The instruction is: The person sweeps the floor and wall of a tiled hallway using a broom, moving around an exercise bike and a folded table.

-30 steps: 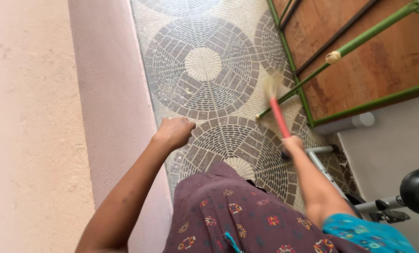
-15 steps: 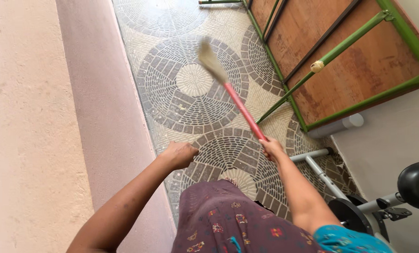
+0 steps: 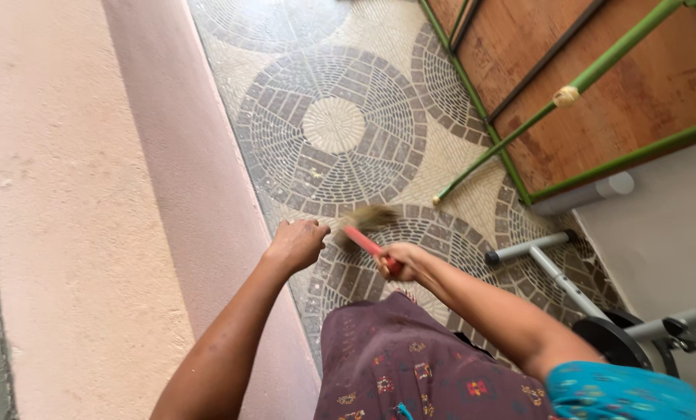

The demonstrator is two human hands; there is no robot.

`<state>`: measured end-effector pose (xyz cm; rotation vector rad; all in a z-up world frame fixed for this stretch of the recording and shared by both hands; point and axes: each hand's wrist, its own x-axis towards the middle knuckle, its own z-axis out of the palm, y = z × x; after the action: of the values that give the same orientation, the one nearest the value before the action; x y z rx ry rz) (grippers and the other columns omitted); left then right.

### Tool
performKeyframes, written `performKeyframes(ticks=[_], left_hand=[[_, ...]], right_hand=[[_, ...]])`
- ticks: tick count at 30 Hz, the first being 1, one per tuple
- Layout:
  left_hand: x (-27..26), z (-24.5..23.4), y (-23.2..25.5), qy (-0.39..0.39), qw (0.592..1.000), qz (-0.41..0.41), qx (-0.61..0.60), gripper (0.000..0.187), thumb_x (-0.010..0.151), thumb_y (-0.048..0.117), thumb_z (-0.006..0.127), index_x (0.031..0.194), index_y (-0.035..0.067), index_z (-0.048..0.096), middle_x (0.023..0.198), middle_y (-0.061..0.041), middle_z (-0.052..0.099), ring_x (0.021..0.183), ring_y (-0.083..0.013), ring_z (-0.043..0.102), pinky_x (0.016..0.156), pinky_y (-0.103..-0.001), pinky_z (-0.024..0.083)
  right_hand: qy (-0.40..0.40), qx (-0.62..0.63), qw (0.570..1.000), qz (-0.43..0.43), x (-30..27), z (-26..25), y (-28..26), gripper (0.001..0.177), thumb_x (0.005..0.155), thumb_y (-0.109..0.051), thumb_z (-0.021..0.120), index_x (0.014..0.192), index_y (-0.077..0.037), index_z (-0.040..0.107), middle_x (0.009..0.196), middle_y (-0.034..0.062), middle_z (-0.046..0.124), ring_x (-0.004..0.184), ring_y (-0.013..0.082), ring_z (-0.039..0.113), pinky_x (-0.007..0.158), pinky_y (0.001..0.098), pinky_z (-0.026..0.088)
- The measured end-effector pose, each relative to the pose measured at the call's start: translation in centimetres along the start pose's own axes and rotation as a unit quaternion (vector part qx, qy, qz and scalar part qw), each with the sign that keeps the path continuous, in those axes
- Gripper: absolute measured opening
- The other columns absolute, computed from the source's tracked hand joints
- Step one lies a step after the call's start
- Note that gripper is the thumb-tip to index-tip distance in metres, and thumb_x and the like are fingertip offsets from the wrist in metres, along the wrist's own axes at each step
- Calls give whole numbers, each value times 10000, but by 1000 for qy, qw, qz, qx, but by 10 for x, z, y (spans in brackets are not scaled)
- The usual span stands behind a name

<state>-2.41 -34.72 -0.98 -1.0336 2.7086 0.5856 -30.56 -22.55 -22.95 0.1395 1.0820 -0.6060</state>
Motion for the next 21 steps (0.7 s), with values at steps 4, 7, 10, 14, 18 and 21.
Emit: performKeyframes(ticks=[4, 7, 10, 14, 18, 21], left_hand=[[0, 11, -16, -70, 996, -36, 33, 150, 927, 138, 624, 1044, 127, 717, 1020, -98, 759, 1000, -291, 705, 973, -637, 457], [12, 26, -29, -41, 998, -26, 27, 214, 888, 140, 600, 1065, 147, 721, 1067, -136, 738, 1007, -348, 712, 837, -575, 565], [22, 21, -37, -41, 998, -23, 31, 242, 882, 124, 570, 1068, 154, 722, 1071, -130, 742, 1018, -350, 722, 796, -557, 593], [15, -3, -38, -25, 998, -62, 17, 220, 894, 158, 615, 1084, 157, 725, 1085, -125, 740, 1030, -326, 715, 835, -561, 556], [13, -13, -10, -22, 999, -24, -36, 291, 859, 253, 710, 1142, 188, 726, 1123, -143, 718, 1050, -326, 698, 837, -530, 565], [23, -25, 22, -83, 994, 29, -59, 317, 870, 201, 664, 1179, 216, 731, 1094, -119, 743, 1034, -322, 713, 845, -493, 579]], right_hand=[[28, 14, 998, -45, 10, 32, -33, 137, 987, -44, 581, 1009, -57, 447, 679, -11, 473, 492, 74, 459, 461, 239, 409], [-79, -60, 971, -216, -47, 38, -15, 410, 923, -44, 591, 1289, -136, 434, 666, -31, 467, 426, 46, 394, 405, 229, 378], [-35, -114, 970, -211, -122, 37, 10, 790, 903, -20, 631, 1555, -251, 250, 670, -6, 496, 461, 76, 476, 430, 248, 422], [-71, -92, 983, -143, -140, 29, 1, 630, 877, -109, 616, 1451, -234, 388, 719, 89, 622, 578, 188, 663, 538, 351, 584], [47, -149, 934, -322, -91, 15, -43, 298, 918, -55, 701, 1112, 36, 495, 692, 77, 571, 479, 134, 525, 420, 287, 470], [161, -11, 942, -295, -50, 13, -62, 152, 868, -23, 718, 933, 32, 592, 656, 41, 577, 507, 130, 532, 415, 280, 445]])
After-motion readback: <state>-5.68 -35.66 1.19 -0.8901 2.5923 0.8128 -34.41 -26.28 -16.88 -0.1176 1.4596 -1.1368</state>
